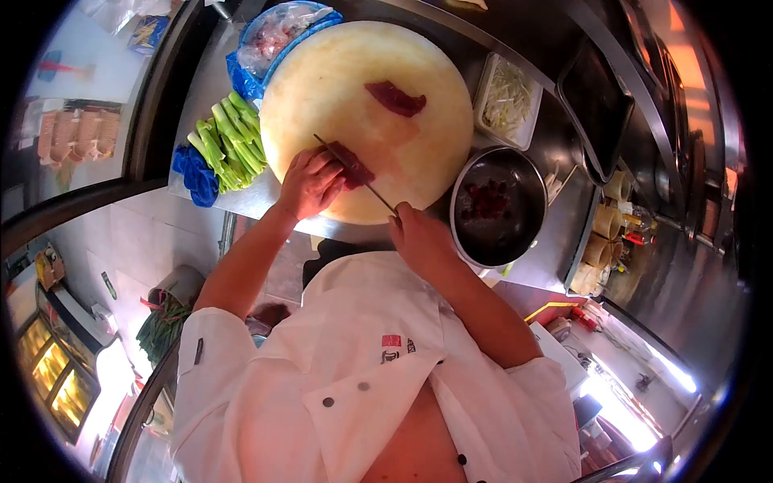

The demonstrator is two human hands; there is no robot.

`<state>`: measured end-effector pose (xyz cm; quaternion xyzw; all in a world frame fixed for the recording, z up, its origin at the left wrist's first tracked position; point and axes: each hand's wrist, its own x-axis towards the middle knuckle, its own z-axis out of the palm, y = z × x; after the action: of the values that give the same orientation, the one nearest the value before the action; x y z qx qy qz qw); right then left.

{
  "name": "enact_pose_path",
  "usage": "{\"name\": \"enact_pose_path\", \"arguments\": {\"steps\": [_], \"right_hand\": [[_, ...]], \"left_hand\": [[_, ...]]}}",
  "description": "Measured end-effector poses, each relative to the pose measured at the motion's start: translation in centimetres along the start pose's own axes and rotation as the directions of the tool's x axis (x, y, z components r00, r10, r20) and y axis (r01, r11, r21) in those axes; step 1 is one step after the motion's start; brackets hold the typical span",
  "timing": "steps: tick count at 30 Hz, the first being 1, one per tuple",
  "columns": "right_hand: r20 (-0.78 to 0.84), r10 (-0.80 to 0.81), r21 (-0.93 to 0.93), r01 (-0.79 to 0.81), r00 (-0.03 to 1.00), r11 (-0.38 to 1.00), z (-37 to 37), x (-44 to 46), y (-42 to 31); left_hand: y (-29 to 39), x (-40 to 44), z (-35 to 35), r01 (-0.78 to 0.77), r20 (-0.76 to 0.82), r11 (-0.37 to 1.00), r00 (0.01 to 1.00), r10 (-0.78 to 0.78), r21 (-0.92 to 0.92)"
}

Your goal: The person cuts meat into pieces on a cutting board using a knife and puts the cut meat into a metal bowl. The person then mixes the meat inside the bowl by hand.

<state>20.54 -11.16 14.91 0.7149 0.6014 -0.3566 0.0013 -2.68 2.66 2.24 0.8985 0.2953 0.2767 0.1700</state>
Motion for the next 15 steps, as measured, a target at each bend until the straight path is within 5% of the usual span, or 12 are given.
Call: {"name": "enact_pose_path", "arguments": {"steps": [13,15], "right_hand": [[-0.045,-0.07,0.073,0.073,0.997,0.995,2.5,5.9,-0.7],[-0.159,-0.145,0.072,0.158,0.977,0.985,3.6,7.3,-0.9]], "left_hand": [[-0.2,0.3,0.3,0.012,0.043,1.0,0.999,-0.012,-0.015],[-0.2,0.3,0.3,-0.008,0.014,1.0,1.0,0.008,-0.01]]}}
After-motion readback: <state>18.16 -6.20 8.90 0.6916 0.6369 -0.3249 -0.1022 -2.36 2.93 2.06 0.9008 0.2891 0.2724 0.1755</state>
